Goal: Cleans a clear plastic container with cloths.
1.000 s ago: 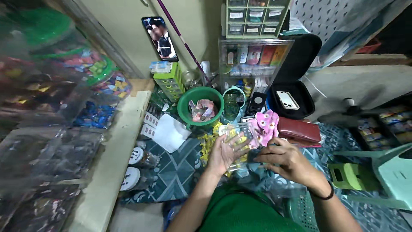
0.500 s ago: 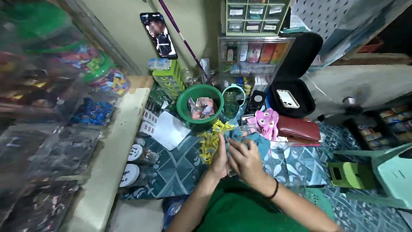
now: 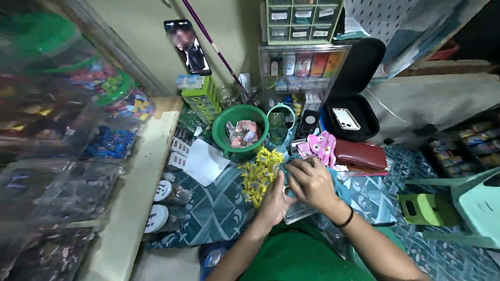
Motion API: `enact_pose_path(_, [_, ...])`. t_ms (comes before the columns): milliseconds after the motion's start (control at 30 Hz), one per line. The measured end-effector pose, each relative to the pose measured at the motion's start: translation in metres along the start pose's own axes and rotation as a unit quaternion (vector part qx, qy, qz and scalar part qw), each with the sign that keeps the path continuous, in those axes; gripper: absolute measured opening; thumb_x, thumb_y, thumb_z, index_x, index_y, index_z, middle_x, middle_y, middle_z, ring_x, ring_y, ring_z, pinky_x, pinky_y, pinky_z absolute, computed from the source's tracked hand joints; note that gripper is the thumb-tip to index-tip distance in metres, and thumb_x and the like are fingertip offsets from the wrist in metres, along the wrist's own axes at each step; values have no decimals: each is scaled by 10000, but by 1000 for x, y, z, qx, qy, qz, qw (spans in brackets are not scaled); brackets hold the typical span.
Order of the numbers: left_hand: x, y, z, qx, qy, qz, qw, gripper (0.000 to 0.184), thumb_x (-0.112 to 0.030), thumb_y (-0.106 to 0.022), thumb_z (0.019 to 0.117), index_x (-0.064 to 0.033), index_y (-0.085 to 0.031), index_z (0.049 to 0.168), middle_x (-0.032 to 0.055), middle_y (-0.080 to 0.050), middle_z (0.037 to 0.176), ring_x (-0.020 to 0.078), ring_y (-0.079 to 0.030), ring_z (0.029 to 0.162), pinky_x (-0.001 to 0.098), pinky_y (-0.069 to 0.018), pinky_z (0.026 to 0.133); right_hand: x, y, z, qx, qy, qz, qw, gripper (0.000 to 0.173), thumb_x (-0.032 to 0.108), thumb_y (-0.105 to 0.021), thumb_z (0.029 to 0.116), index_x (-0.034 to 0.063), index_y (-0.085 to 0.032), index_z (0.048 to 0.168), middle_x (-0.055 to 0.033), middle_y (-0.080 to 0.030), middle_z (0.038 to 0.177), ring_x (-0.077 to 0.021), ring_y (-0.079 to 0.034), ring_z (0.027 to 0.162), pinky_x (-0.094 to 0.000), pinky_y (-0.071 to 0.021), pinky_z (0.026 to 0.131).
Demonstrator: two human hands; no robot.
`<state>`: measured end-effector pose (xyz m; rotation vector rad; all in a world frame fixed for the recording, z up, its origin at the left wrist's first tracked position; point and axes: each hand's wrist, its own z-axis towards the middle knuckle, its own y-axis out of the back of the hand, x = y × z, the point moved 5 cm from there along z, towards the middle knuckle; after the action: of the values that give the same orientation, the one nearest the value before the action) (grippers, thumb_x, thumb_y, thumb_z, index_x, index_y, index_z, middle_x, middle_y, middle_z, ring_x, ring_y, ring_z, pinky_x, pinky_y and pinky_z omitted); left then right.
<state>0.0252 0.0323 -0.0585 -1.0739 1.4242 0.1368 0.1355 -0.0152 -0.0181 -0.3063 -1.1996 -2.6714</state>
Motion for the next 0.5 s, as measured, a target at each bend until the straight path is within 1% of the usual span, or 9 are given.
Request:
enact_pose_path(33, [-4, 1, 0, 11, -21, -9, 1000, 525, -393, -246, 1107, -5, -428, 1410, 71, -652, 1257, 151, -686, 1075, 375, -616, 867, -8, 3, -2, -2, -32, -16, 999, 313, 286, -531, 991, 139, -788, 1089, -104, -745, 1057, -329, -689, 916, -480, -565, 753])
enact_pose_path(67, [-7, 2, -1, 35, -36, -13, 999, 593, -412, -252, 1103, 22, -330, 1500, 104, -576, 1398, 183, -664, 1144, 395, -603, 901, -17, 6, -4, 0, -70, -37, 997, 323, 282, -527, 990, 121, -788, 1091, -135, -734, 1037, -352, -688, 905, -495, -569, 729])
enact_pose_path(100, [-7, 2, 0, 51, -44, -12, 998, 645, -440, -264, 1097, 42, -270, 1525, 137, -520, 1470, 218, -662, 1170, 418, -601, 922, -25, 8, -7, 2, -104, -61, 993, 334, 282, -525, 986, 102, -788, 1086, -159, -725, 1026, -370, -686, 900, -505, -565, 709])
enact_pose_path(167, [-6, 0, 1, 65, -38, -5, 997, 674, -459, -252, 1093, 51, -238, 1535, 149, -481, 1508, 223, -656, 1183, 419, -596, 937, -29, 10, -9, -4, -137, -97, 986, 337, 274, -535, 972, 70, -788, 1062, -173, -721, 999, -376, -688, 882, -500, -562, 687])
enact_pose_path(267, [-6, -3, 5, 63, -26, 19, 997, 687, -469, -233, 1088, 62, -242, 1525, 117, -534, 1443, 164, -653, 1154, 369, -595, 899, -11, 6, -5, -16, -108, -84, 990, 296, 231, -591, 945, 35, -778, 1063, -166, -719, 974, -361, -684, 858, -485, -566, 698])
enact_pose_path(333, [-4, -1, 8, 34, -5, 34, 999, 703, -540, -262, 1064, 41, -340, 1451, 68, -638, 1268, 119, -667, 1087, 335, -590, 895, 8, 1, -5, -10, -66, -44, 997, 300, 213, -607, 940, 55, -768, 1139, -146, -733, 1017, -347, -685, 878, -481, -566, 718])
enact_pose_path(400, [-9, 2, 12, -10, 0, 56, 998, 706, -579, -271, 1042, 18, -418, 1389, 51, -665, 1148, 91, -662, 1040, 311, -577, 895, 26, -5, -9, 3, -19, 0, 1000, 310, 219, -613, 942, 81, -759, 1178, -123, -742, 1057, -335, -689, 924, -471, -565, 750])
enact_pose_path(467, [-20, 6, 17, -36, -37, 70, 996, 758, -614, -210, 1038, 0, -476, 1394, 53, -710, 1177, 115, -687, 1045, 321, -574, 905, 43, -7, -20, 18, 28, 21, 999, 299, 238, -598, 951, 91, -763, 1152, -108, -744, 1072, -320, -692, 926, -453, -566, 756])
enact_pose_path(500, [-29, 8, 20, -27, -57, 58, 996, 773, -602, -161, 1048, 3, -442, 1440, 80, -704, 1241, 163, -703, 1072, 351, -583, 928, 48, -7, -27, 28, 49, 24, 998, 302, 252, -581, 963, 105, -760, 1156, -97, -743, 1065, -306, -689, 918, -437, -565, 754])
